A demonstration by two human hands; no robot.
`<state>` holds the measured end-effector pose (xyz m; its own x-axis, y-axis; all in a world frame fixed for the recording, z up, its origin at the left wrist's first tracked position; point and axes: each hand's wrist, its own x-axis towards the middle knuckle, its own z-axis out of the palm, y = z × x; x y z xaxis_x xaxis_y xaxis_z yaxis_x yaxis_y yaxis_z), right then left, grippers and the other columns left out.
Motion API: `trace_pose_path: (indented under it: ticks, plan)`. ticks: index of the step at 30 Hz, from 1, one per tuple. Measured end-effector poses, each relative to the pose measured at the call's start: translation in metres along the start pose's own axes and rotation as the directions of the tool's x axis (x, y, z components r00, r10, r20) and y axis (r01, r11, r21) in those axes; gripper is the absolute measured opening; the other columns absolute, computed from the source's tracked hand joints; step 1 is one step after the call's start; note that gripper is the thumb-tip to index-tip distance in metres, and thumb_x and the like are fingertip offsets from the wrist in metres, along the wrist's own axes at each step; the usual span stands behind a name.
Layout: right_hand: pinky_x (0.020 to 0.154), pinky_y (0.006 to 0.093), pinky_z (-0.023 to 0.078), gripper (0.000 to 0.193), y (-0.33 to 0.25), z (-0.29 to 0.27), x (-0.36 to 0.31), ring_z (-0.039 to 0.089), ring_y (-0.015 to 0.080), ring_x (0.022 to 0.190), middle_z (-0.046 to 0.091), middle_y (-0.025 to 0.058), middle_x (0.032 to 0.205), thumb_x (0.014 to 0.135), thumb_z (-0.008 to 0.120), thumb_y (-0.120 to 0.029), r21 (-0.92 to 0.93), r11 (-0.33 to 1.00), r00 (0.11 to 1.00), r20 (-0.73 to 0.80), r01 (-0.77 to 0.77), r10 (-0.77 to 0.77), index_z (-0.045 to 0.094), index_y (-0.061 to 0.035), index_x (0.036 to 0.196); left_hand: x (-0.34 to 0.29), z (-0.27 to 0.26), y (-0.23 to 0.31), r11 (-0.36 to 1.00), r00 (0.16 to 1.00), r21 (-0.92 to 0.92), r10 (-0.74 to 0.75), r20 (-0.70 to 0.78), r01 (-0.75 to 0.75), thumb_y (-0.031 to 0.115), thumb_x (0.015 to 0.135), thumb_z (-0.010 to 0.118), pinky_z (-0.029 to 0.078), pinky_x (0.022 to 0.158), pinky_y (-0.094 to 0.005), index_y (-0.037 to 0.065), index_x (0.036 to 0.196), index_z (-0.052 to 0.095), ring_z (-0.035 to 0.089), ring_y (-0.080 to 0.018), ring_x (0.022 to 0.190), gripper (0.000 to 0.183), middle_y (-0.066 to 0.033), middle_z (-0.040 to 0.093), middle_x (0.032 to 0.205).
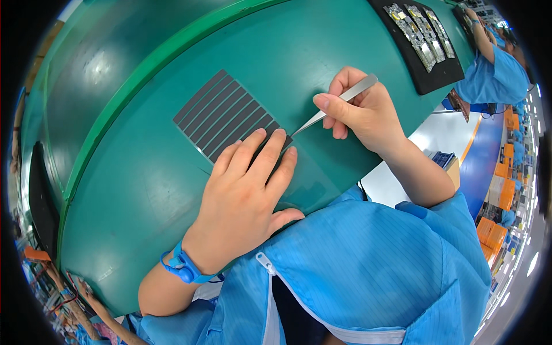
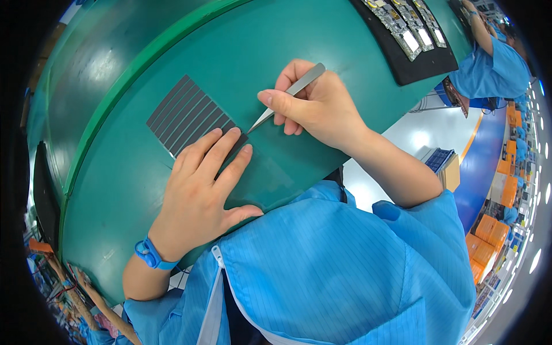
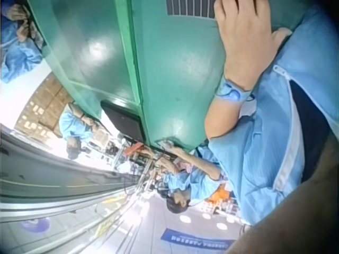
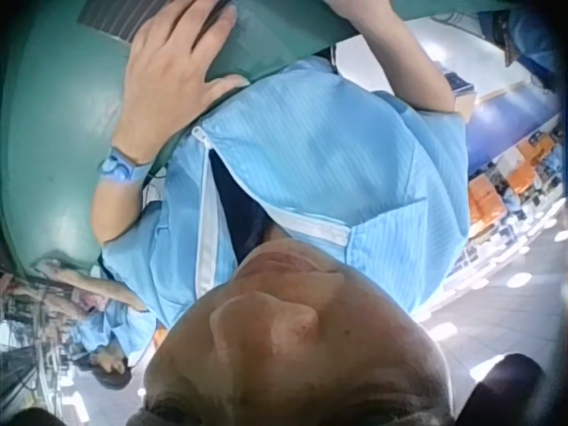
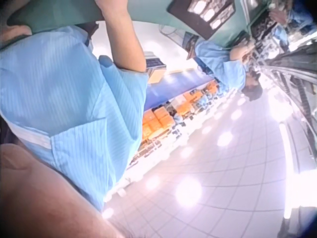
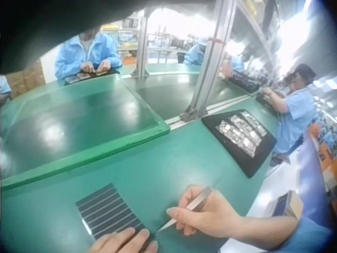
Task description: The person uses tweezers to pick up small rectangular components from a sheet and places them onto specific areas of circuit boards. The person repeats this process for multiple boards, carefully positioning each component with the tool.
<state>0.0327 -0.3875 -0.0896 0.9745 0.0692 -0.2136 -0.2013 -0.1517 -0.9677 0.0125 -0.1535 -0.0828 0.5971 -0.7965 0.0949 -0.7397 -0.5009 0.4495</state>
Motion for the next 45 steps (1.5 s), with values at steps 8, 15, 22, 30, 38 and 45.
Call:
trace_pose_path:
  ticks: [8, 15, 22, 30, 38, 45]
  plan:
    - [0.043, 0.0179, 0.043, 0.025, -0.001, 0.000, -0.001, 0.057, 0.0073, 0.050, 0.060, 0.0050, 0.062, 0.084, 0.070, -0.020, -0.003, 1.000, 1.000, -0.013, -0.028, 0.027, 0.052, -0.0021, 0.079, 0.000, -0.001, 0.002, 0.999, 1.000, -0.026, -0.019, 0.017, 0.019, 0.041, 0.059, 0.076, 0.038, 0.097, -0.0439, 0.001, 0.118, 0.055, 0.046, -0.0323, 0.118, 0.074, -0.0158, 0.048, 0.128]
    - [0.045, 0.0186, 0.045, 0.024, 0.003, 0.000, -0.002, 0.060, 0.0085, 0.053, 0.061, 0.0060, 0.064, 0.085, 0.068, -0.019, 0.044, 0.999, 0.999, 0.032, 0.006, -0.008, 0.052, -0.0019, 0.083, 0.000, -0.001, 0.002, 1.000, 0.999, -0.017, -0.020, 0.026, 0.020, 0.042, 0.060, 0.076, 0.038, 0.097, -0.0432, 0.001, 0.118, 0.055, 0.045, -0.0318, 0.118, 0.074, -0.0156, 0.048, 0.128]
    - [0.047, 0.0188, 0.046, 0.023, 0.008, -0.004, -0.001, 0.060, 0.0090, 0.053, 0.061, 0.0062, 0.065, 0.086, 0.067, -0.019, 0.078, 0.997, 0.999, 0.037, 0.017, -0.020, 0.052, -0.0019, 0.085, 0.000, -0.002, 0.002, 1.000, 0.999, -0.010, -0.026, 0.034, 0.026, 0.042, 0.060, 0.075, 0.038, 0.097, -0.0429, 0.002, 0.119, 0.055, 0.045, -0.0314, 0.118, 0.074, -0.0155, 0.048, 0.128]
    - [0.046, 0.0189, 0.045, 0.023, 0.009, -0.003, -0.001, 0.059, 0.0088, 0.053, 0.061, 0.0064, 0.065, 0.086, 0.068, -0.018, 0.088, 0.995, 0.999, 0.025, 0.036, -0.038, 0.052, -0.0022, 0.084, -0.001, -0.001, -0.001, 1.000, 1.000, 0.005, -0.008, 0.011, 0.008, 0.046, 0.063, 0.072, 0.039, 0.094, -0.0432, 0.002, 0.118, 0.056, 0.047, -0.0330, 0.117, 0.073, -0.0155, 0.049, 0.128]
    - [0.046, 0.0186, 0.045, 0.023, 0.009, -0.002, -0.001, 0.059, 0.0085, 0.053, 0.061, 0.0061, 0.066, 0.086, 0.068, -0.019, 0.049, 0.998, 0.998, 0.044, 0.043, -0.045, 0.052, -0.0016, 0.084, -0.001, 0.000, -0.001, 1.000, 1.000, -0.006, -0.010, 0.008, 0.010, 0.046, 0.062, 0.073, 0.039, 0.094, -0.0429, 0.002, 0.118, 0.056, 0.047, -0.0328, 0.116, 0.073, -0.0159, 0.050, 0.127]
    - [0.047, 0.0182, 0.046, 0.024, 0.007, 0.000, 0.000, 0.059, 0.0079, 0.054, 0.061, 0.0057, 0.067, 0.087, 0.067, -0.020, 0.058, 0.998, 0.997, 0.064, 0.030, -0.034, 0.052, -0.0014, 0.087, -0.001, 0.000, -0.001, 1.000, 1.000, -0.007, -0.013, -0.003, 0.013, 0.045, 0.061, 0.074, 0.040, 0.093, -0.0429, 0.002, 0.117, 0.057, 0.048, -0.0333, 0.116, 0.073, -0.0155, 0.050, 0.127]
